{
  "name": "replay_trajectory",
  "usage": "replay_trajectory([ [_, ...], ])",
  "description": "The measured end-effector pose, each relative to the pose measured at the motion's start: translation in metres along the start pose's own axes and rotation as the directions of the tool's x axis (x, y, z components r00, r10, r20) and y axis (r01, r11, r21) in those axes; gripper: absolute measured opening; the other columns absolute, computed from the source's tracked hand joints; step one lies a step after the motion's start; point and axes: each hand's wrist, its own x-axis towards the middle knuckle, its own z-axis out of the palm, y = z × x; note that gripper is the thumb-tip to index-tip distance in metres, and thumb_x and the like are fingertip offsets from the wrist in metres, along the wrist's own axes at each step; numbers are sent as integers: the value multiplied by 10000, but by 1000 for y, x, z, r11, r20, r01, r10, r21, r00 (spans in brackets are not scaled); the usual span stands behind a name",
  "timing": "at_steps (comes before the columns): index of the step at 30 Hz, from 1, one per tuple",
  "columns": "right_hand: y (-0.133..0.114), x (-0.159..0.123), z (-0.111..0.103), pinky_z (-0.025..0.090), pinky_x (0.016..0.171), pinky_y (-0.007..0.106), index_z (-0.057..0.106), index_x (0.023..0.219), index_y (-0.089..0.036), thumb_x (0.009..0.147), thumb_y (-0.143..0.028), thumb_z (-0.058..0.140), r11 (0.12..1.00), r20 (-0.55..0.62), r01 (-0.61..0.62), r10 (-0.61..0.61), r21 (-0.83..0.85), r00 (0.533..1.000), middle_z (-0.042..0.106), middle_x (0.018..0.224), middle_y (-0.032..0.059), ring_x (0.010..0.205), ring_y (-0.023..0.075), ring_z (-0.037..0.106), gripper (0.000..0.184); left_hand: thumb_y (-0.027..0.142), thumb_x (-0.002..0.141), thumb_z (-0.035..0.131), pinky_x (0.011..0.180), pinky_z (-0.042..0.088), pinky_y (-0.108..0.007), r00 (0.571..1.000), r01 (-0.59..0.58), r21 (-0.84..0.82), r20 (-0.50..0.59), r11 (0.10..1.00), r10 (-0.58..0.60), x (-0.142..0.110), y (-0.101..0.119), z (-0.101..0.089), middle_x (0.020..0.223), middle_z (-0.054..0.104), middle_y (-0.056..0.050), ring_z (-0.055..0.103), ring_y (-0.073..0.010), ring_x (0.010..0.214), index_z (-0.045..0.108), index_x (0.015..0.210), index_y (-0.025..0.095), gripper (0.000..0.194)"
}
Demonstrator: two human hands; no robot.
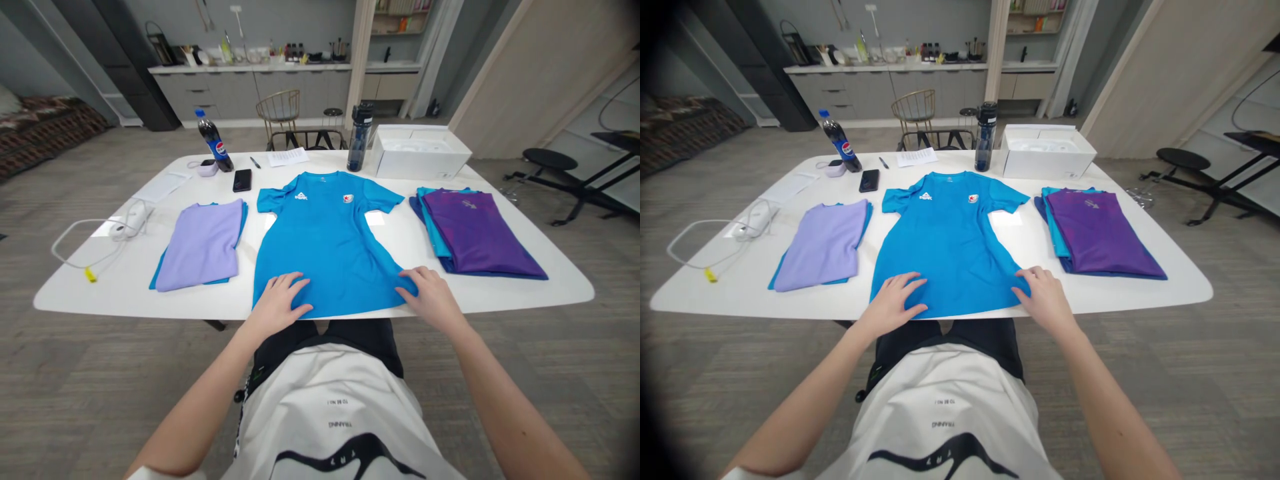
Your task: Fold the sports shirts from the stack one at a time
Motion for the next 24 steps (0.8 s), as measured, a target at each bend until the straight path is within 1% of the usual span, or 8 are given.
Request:
replay_trajectory([
  [3,-10,-5,9,452,850,434,663,1164,-262,977,-458,543,992,9,122,-123,15,992,687,1143,124,1060,318,626,296,477,1005,499,1013,425,-477,999,52,63,-11,997,-52,-14,4,8,1341,614,-123,561,-306,1219,605,1345,271,411],
  [6,-16,-16,16,457,801,424,646,1162,-231,1020,-426,459,995,31,56,-54,-77,998,710,1088,145,1005,329,652,305,483,1007,494,936,448,-470,994,111,92,-28,990,-109,-24,4,10,1223,651,-124,588,-303,1099,644,1259,247,377],
  [8,-16,-27,15,456,738,396,640,1129,-229,1039,-397,409,992,79,2,9,-127,997,733,985,140,903,314,687,300,468,1008,504,954,444,-468,997,77,60,-22,995,-76,-29,5,9,1228,654,-113,584,-295,1120,656,1231,257,342],
  [13,-14,-42,-7,389,570,336,661,980,-260,1028,-573,370,962,271,-148,209,-227,940,703,695,97,642,302,684,431,458,1034,463,935,494,-376,997,-30,-193,71,981,45,-26,10,-3,1200,688,-39,645,-215,1059,660,1212,299,309],
  [15,-16,-29,-15,389,580,325,667,921,-254,1028,-587,363,971,303,-142,195,-191,933,705,710,92,673,295,691,463,439,1046,433,887,522,-333,999,10,-264,36,965,-1,-11,8,-9,1166,698,-34,671,-190,998,657,1201,283,314],
  [18,-22,12,-14,410,618,314,661,903,-250,1035,-550,390,998,263,-67,70,-22,962,704,761,62,736,262,686,425,387,1039,441,918,533,-341,995,53,-225,-73,973,-71,30,-5,-16,1136,696,-46,675,-205,1034,669,1160,262,287],
  [21,-31,71,5,467,747,321,669,930,-236,1030,-477,450,984,131,59,-82,170,988,703,895,62,860,238,670,341,332,1008,489,983,529,-377,985,77,-118,-145,990,-94,84,-27,-13,1219,662,-76,654,-235,1117,661,1208,247,276],
  [24,-40,128,32,478,914,351,689,1018,-222,1009,-412,507,959,27,123,-135,254,991,682,1051,88,1018,249,635,262,294,986,519,1033,516,-421,971,149,-22,-184,989,-150,138,-58,-4,1388,579,-140,610,-283,1227,607,1330,198,368],
])
